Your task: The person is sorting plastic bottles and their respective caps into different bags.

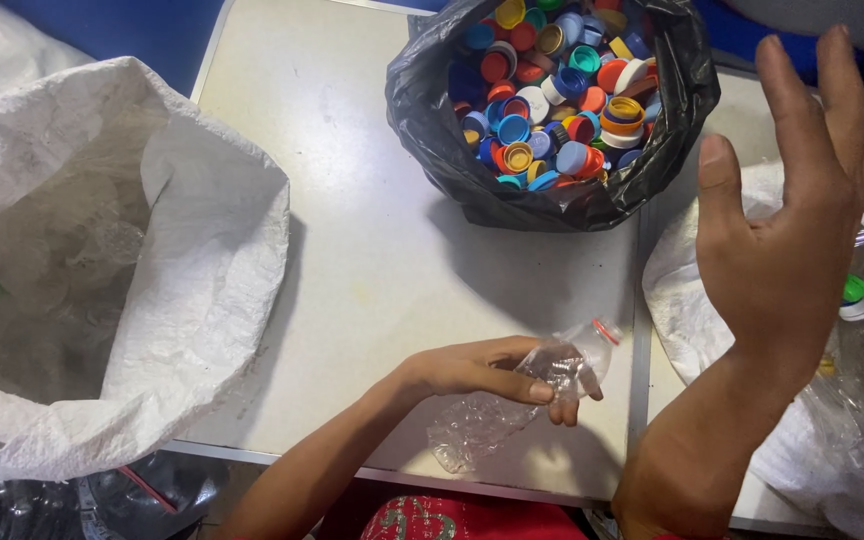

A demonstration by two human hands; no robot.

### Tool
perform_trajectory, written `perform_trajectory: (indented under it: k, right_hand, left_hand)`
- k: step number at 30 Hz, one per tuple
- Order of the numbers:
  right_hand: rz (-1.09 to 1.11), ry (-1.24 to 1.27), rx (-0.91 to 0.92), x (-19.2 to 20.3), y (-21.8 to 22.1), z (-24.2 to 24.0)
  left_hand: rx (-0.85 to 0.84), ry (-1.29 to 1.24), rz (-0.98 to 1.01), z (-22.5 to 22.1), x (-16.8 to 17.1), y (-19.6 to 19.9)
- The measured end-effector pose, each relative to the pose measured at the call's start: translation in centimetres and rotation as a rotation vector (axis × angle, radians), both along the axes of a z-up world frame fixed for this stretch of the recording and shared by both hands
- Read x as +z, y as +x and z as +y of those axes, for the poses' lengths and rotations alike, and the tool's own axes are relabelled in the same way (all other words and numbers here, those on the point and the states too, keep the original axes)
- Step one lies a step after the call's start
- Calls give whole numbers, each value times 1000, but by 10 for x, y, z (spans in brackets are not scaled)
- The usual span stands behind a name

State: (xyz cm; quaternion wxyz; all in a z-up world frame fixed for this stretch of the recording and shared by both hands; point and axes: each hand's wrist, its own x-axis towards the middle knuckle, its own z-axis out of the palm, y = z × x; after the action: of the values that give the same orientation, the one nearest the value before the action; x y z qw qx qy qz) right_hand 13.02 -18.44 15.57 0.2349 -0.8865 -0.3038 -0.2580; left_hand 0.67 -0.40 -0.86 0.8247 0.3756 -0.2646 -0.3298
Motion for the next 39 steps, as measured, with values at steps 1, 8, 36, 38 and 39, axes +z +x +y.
perform_trajectory:
  k: [1,8,36,38,39]
  right_hand:
    - [28,-15,9,3,-2,0]
    - [109,-106,142,17,-13,9]
    - [255,-75,177,-175,-72,66]
    - [264,-65,183,-180,-73,66]
    - [251,-58,206,-181,-74,67]
  left_hand:
    - [52,6,-4,0,-1,1]
    - [452,100,-33,6,1,5]
    - [1305,-142,-32,33,-10,23]
    - [1309,-169,-14,34,-16,23]
    - [1313,-189,-8,35,-17,22]
